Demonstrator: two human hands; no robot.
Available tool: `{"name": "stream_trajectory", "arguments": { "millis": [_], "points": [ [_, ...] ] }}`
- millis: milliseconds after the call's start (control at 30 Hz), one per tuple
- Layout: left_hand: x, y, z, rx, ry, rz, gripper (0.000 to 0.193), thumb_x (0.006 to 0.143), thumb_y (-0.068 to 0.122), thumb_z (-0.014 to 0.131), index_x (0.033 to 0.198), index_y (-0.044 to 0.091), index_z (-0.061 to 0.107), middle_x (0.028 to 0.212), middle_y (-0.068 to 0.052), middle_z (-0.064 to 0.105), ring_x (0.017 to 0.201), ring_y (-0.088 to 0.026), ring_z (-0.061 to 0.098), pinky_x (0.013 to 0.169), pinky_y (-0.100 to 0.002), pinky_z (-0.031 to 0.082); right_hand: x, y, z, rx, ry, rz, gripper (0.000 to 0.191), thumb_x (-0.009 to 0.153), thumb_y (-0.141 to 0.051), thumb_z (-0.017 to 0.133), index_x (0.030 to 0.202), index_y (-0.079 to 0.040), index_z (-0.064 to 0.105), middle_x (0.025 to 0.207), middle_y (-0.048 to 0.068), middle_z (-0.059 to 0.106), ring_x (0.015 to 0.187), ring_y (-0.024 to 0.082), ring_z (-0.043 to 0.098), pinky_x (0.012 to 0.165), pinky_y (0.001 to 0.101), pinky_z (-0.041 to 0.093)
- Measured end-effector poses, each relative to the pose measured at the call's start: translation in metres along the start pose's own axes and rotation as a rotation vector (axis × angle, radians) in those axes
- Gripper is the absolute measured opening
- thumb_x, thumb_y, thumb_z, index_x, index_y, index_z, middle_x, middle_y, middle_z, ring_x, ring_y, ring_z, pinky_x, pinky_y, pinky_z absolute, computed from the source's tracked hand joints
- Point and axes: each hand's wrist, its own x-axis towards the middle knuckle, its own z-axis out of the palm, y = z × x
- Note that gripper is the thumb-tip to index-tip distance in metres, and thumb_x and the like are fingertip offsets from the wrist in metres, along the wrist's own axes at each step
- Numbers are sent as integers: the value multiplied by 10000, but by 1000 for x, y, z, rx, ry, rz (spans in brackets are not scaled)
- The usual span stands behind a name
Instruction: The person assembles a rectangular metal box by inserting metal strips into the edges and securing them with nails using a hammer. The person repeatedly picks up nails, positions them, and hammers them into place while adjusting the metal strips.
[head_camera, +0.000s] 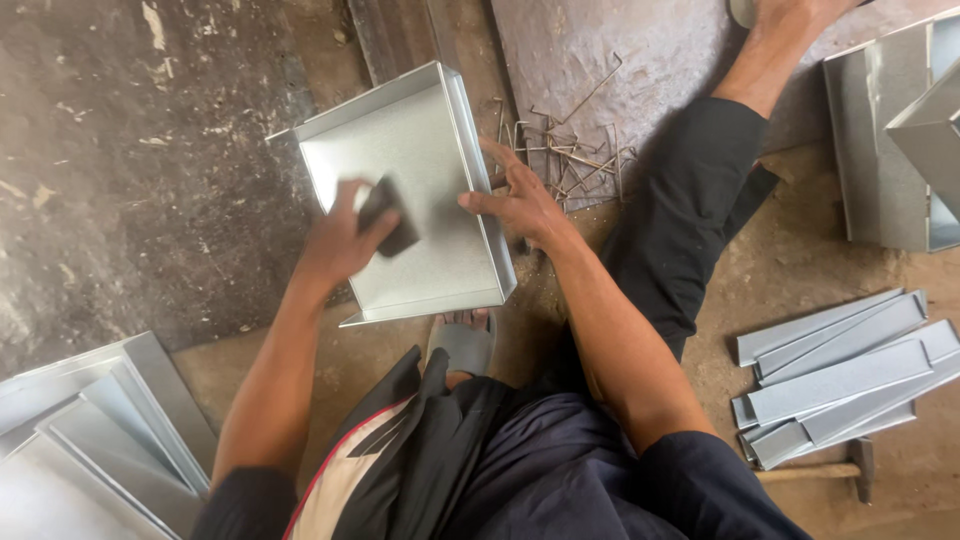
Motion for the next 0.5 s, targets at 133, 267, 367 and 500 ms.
{"name": "stream_trajectory", "arguments": {
  "millis": [133, 267, 367, 500],
  "points": [
    [87, 42, 8, 297, -46, 53, 525, 992, 464, 687, 1329, 161, 423, 864, -178, 741, 800, -447, 732, 706, -561, 549, 2, -5, 2, 33, 0, -96, 941, 768, -192, 853, 1568, -56, 376, 1513, 181, 501, 1233, 319, 629, 1028, 427, 520],
    [116, 53, 20, 435, 36, 223, 616, 941, 312, 751, 1399, 141, 377, 792, -227, 711, 744, -433, 728, 657, -534, 559, 4, -17, 4, -176, 21, 90, 951, 772, -239, 817, 1595, -107, 359, 1224, 238, 685, 1061, 296, 714, 924, 414, 575],
    [117, 47, 27, 394, 118, 289, 684, 919, 273, 771, 1426, 143, 332, 843, -225, 685, 682, -408, 711, 572, -502, 551, 9, -20, 4, -153, 4, 102, 969, 748, -267, 813, 1586, -109, 353, 1204, 229, 706, 1001, 292, 735, 890, 413, 592],
    [111, 40, 33, 383, 246, 438, 781, 927, 240, 761, 1516, 262, 248, 904, -222, 623, 556, -360, 668, 456, -439, 535, 15, 3, 1, -134, 15, -7, 945, 770, -306, 833, 1564, -75, 376, 1319, 228, 653, 1077, 287, 695, 887, 430, 593]
  ]
}}
